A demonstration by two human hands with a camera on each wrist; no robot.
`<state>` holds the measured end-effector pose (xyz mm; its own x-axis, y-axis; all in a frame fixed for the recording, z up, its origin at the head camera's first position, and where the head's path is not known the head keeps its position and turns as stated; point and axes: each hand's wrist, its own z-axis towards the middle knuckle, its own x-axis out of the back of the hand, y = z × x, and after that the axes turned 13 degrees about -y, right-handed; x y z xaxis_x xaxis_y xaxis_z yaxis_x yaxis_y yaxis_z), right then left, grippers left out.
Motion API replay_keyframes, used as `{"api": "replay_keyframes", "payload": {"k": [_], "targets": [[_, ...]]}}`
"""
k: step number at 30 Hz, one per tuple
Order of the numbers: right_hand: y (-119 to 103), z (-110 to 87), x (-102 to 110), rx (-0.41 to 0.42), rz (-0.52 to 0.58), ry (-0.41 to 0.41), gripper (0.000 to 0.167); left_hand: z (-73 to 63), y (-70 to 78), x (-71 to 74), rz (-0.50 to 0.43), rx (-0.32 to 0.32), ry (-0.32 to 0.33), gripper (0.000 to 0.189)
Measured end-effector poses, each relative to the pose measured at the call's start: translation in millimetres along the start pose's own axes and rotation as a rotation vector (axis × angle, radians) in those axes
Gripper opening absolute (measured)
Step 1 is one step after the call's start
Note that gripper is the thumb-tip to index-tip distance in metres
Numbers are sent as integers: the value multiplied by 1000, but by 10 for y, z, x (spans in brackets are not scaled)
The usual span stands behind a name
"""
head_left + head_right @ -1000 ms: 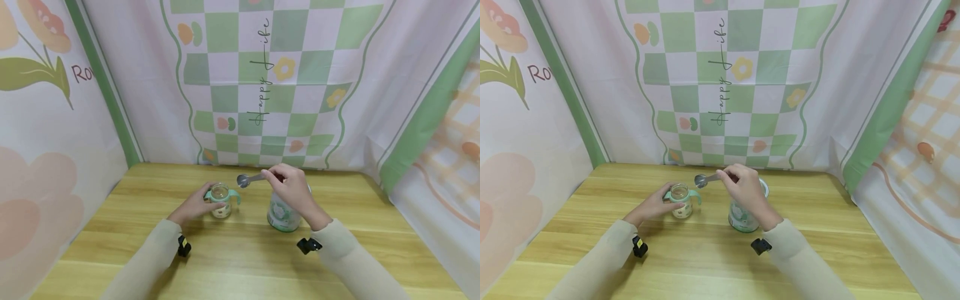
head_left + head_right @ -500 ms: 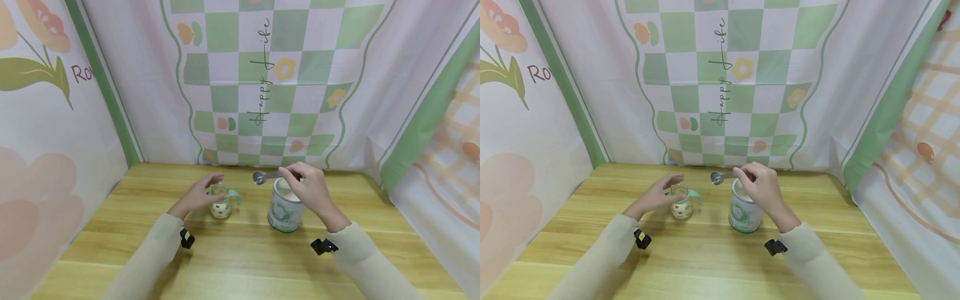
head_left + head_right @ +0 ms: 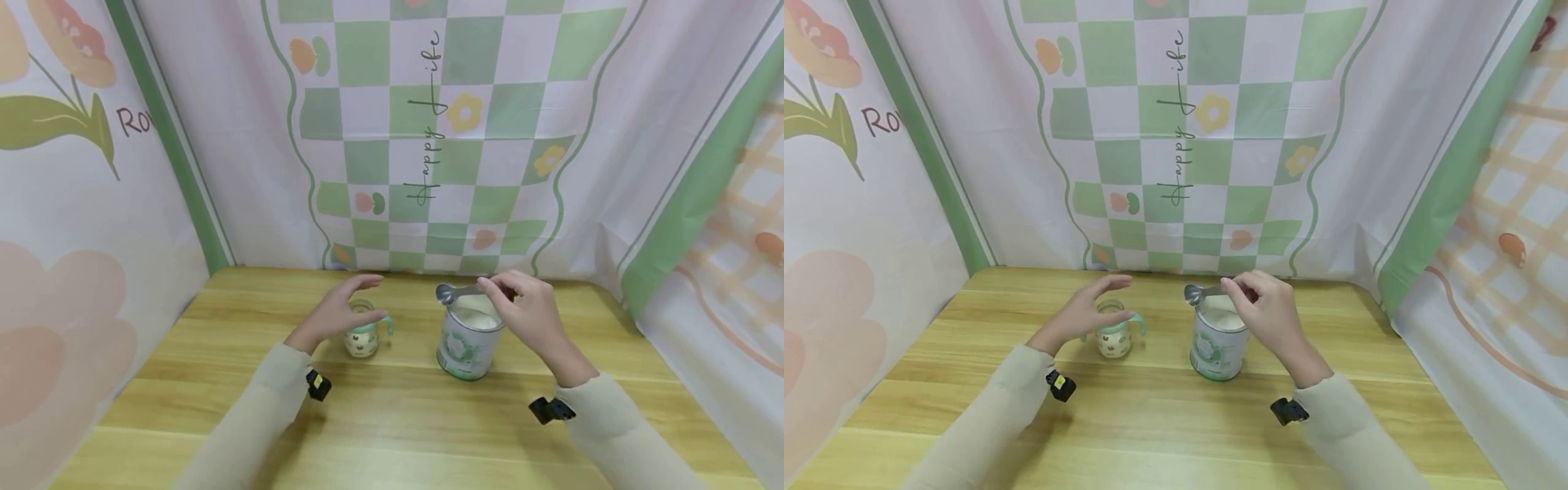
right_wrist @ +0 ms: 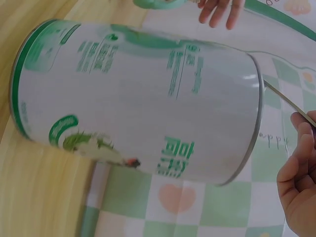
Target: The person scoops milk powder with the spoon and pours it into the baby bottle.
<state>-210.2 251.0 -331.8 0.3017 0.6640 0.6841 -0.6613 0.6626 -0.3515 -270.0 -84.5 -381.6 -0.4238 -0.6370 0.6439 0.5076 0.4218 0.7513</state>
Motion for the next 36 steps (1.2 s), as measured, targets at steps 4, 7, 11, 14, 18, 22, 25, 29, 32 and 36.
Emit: {"api": "replay_keyframes", "payload": {"k": [4,7,11,14,18,22,25,29,32,36], "targets": [[30,-34,55,-13,-15,7,13,48,60,-32,36,-74,31,63],[54,-56,101,-17,-29,6,14,90,117,-79,58,-127,48,61],[93,-86,150,-13,-55,-3,16,160,196,-165,63,-160,34,61],[128,-118,167,-10,-76,-19,16,209,244,-240,59,-169,17,62],[163,-166,168,-3,-121,-44,17,259,298,-366,25,-174,4,63],[195,-195,154,13,-171,-68,13,298,344,-505,-25,-160,-15,68],[226,-204,130,27,-209,-95,10,340,373,-601,-41,-126,-32,75],[259,-212,88,42,-262,-133,8,429,410,-720,-62,-102,-58,84],[275,-219,65,62,-305,-158,8,495,434,-808,-89,-88,-73,90],[294,-229,47,117,-353,-186,10,555,463,-915,-132,-31,-82,100]]}}
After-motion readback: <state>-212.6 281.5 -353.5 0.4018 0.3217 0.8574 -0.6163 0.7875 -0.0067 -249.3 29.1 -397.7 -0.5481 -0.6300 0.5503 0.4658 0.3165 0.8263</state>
